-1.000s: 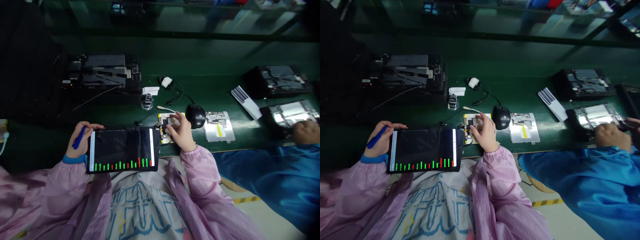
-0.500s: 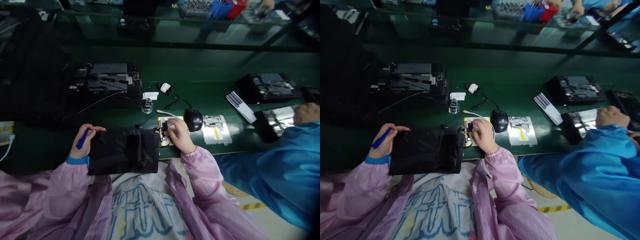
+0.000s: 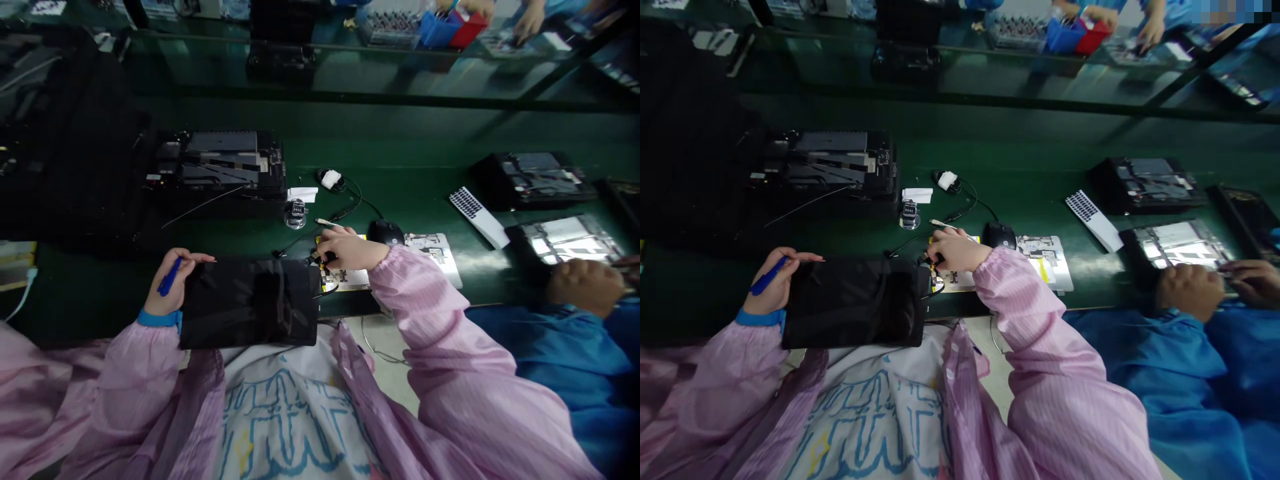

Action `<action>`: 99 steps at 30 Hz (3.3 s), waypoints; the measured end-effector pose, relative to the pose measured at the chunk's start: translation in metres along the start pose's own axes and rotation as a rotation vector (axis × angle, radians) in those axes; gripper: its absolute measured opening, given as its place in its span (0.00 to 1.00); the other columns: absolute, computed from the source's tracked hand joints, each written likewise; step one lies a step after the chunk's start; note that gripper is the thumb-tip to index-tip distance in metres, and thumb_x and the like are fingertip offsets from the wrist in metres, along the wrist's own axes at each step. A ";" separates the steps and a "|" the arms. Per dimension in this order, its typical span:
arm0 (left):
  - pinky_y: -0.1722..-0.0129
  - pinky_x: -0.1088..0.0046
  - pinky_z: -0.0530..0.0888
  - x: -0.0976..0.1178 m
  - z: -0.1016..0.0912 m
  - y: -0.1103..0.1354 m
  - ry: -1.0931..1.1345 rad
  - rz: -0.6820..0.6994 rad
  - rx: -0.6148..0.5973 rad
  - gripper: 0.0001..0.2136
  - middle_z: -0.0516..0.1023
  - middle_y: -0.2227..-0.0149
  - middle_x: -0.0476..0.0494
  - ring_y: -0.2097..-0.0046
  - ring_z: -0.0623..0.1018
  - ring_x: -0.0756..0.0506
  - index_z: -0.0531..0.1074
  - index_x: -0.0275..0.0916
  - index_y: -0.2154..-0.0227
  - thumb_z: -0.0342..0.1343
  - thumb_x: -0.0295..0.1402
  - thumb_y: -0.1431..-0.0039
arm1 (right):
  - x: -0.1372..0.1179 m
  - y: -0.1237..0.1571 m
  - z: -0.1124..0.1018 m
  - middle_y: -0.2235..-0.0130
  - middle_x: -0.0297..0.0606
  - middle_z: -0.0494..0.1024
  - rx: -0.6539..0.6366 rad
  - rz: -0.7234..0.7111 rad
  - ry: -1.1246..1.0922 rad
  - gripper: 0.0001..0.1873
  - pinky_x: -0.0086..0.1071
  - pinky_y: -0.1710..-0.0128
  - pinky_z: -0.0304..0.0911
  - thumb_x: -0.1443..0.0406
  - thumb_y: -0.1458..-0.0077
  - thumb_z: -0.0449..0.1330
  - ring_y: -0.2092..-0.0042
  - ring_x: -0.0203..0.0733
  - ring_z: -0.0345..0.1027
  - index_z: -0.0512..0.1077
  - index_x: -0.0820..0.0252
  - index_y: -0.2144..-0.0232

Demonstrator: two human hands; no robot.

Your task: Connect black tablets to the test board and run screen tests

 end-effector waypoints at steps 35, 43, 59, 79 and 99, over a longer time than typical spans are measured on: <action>0.46 0.53 0.66 0.005 0.003 0.003 -0.114 0.081 -0.069 0.09 0.80 0.64 0.43 0.56 0.78 0.39 0.63 0.43 0.68 0.59 0.34 0.45 | -0.038 0.069 0.035 0.65 0.46 0.73 0.937 0.514 -0.211 0.11 0.46 0.58 0.62 0.74 0.48 0.49 0.59 0.53 0.64 0.68 0.58 0.68; 0.51 0.56 0.69 0.010 0.010 0.002 -0.247 0.099 -0.108 0.11 0.79 0.64 0.41 0.57 0.78 0.40 0.62 0.41 0.70 0.61 0.34 0.50 | -0.039 0.118 0.029 0.63 0.42 0.72 1.109 0.494 -0.424 0.08 0.44 0.57 0.63 0.71 0.47 0.49 0.59 0.49 0.66 0.66 0.56 0.66; 0.67 0.72 0.75 0.073 -0.009 0.038 -0.047 0.402 0.027 0.19 0.80 0.70 0.49 0.68 0.80 0.48 0.58 0.40 0.71 0.68 0.30 0.53 | -0.077 0.091 0.011 0.78 0.29 0.67 0.901 0.192 -0.731 0.15 0.30 0.76 0.58 0.57 0.43 0.60 0.76 0.35 0.60 0.64 0.57 0.77; 0.46 0.54 0.70 0.018 -0.002 0.056 -0.024 0.335 0.096 0.14 0.79 0.63 0.47 0.52 0.78 0.43 0.57 0.41 0.71 0.61 0.29 0.47 | -0.119 0.103 0.040 0.57 0.47 0.79 0.992 -0.127 -0.150 0.12 0.36 0.65 0.71 0.75 0.46 0.52 0.59 0.43 0.74 0.70 0.59 0.62; 0.86 0.77 0.60 0.050 0.058 0.069 0.412 0.043 -0.155 0.18 0.68 0.82 0.47 0.82 0.67 0.50 0.74 0.37 0.76 0.55 0.48 0.44 | -0.139 0.035 0.035 0.47 0.54 0.74 0.641 -0.001 -0.199 0.12 0.55 0.42 0.60 0.72 0.39 0.49 0.41 0.54 0.64 0.67 0.64 0.54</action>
Point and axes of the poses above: each hand's wrist, its own y-axis away from the middle knuckle, its own z-axis out of the palm, x = y × z, the point moved 8 cm from there along -y, towards the middle knuckle
